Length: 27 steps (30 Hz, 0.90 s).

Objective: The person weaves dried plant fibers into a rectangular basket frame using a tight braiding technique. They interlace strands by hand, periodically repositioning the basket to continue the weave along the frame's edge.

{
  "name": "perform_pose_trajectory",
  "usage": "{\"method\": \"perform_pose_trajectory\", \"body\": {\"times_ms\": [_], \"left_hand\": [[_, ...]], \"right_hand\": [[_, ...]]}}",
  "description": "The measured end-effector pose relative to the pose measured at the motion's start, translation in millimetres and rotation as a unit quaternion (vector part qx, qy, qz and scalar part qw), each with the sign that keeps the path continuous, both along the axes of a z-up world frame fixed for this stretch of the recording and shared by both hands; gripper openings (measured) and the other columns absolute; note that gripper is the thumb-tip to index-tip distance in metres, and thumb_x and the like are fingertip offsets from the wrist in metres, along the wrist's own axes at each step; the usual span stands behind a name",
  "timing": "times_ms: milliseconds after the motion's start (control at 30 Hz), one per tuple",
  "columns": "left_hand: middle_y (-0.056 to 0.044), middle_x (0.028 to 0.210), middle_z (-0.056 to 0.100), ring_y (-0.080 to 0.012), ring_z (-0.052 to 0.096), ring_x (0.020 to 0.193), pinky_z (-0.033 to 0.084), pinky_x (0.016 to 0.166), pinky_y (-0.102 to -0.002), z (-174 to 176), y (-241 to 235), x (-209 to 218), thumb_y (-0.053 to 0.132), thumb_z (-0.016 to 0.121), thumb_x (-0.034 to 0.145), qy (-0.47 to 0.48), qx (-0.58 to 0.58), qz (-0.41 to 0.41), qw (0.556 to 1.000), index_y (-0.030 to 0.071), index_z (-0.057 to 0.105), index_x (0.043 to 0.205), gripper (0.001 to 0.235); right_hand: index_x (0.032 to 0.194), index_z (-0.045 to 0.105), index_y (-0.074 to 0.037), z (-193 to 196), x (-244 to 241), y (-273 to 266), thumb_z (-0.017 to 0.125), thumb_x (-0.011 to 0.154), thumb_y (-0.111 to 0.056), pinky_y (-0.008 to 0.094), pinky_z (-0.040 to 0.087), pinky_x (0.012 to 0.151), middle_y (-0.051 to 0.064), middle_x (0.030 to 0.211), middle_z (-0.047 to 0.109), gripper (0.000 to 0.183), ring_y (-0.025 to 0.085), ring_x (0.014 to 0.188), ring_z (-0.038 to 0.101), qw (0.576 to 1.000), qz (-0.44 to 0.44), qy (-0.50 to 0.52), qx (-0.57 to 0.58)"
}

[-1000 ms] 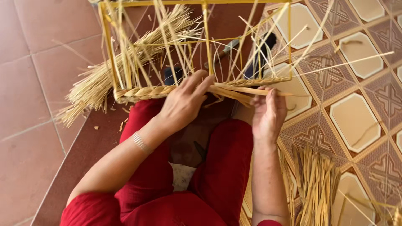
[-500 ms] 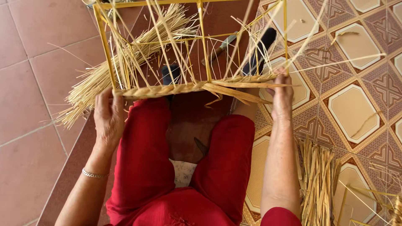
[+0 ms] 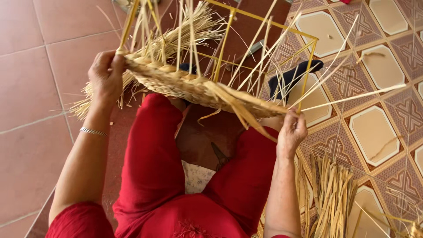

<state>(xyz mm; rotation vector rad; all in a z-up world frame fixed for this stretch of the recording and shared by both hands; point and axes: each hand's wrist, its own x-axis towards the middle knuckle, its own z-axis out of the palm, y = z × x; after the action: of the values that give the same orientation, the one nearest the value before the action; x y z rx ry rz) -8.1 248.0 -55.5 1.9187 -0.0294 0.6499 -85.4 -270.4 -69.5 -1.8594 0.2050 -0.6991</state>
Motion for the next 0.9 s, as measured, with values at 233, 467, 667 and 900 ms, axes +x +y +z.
{"method": "perform_pose_trajectory", "body": {"times_ms": [233, 467, 667, 900], "left_hand": [[-0.011, 0.129, 0.061, -0.0333, 0.056, 0.124, 0.047, 0.105, -0.047, 45, -25, 30, 0.006, 0.073, 0.099, -0.172, 0.293, 0.117, 0.933, 0.001, 0.066, 0.127, 0.029], [-0.003, 0.125, 0.061, -0.0252, 0.058, 0.117, 0.041, 0.102, -0.043, 60, -61, 25, 0.021, 0.081, 0.096, -0.238, 0.340, -0.072, 0.907, 0.014, 0.073, 0.121, 0.028], [0.001, 0.114, 0.065, -0.0201, 0.057, 0.108, 0.041, 0.099, -0.040, 53, -65, 35, 0.024, 0.079, 0.099, -0.208, 0.284, -0.090, 0.932, 0.017, 0.079, 0.118, 0.021], [0.000, 0.102, 0.064, -0.0236, 0.055, 0.102, 0.040, 0.093, -0.041, 64, -51, 33, 0.025, 0.078, 0.096, -0.157, 0.293, -0.145, 0.932, 0.013, 0.079, 0.110, 0.019]], "right_hand": [[0.113, 0.074, -0.010, 7, 46, -18, 0.064, 0.109, -0.033, 0.020, 0.044, 0.062, -0.004, 0.088, 0.065, 0.025, 0.006, 0.074, 0.053, 1.000, -0.003, 0.005, 0.015], [0.104, 0.070, -0.010, 7, 47, -22, 0.064, 0.111, -0.033, 0.023, 0.058, 0.065, -0.005, 0.086, 0.062, 0.025, 0.004, 0.076, 0.060, 0.999, -0.014, 0.031, 0.016], [0.104, 0.070, -0.008, 9, 53, -16, 0.065, 0.110, -0.038, 0.025, 0.059, 0.057, 0.000, 0.084, 0.064, 0.031, 0.008, 0.071, 0.061, 1.000, -0.010, 0.013, 0.007], [0.115, 0.065, -0.007, 52, 30, 19, 0.061, 0.108, -0.014, 0.028, 0.056, 0.081, 0.003, 0.104, 0.065, 0.011, 0.011, 0.092, 0.061, 0.997, -0.065, 0.022, -0.021]]}}
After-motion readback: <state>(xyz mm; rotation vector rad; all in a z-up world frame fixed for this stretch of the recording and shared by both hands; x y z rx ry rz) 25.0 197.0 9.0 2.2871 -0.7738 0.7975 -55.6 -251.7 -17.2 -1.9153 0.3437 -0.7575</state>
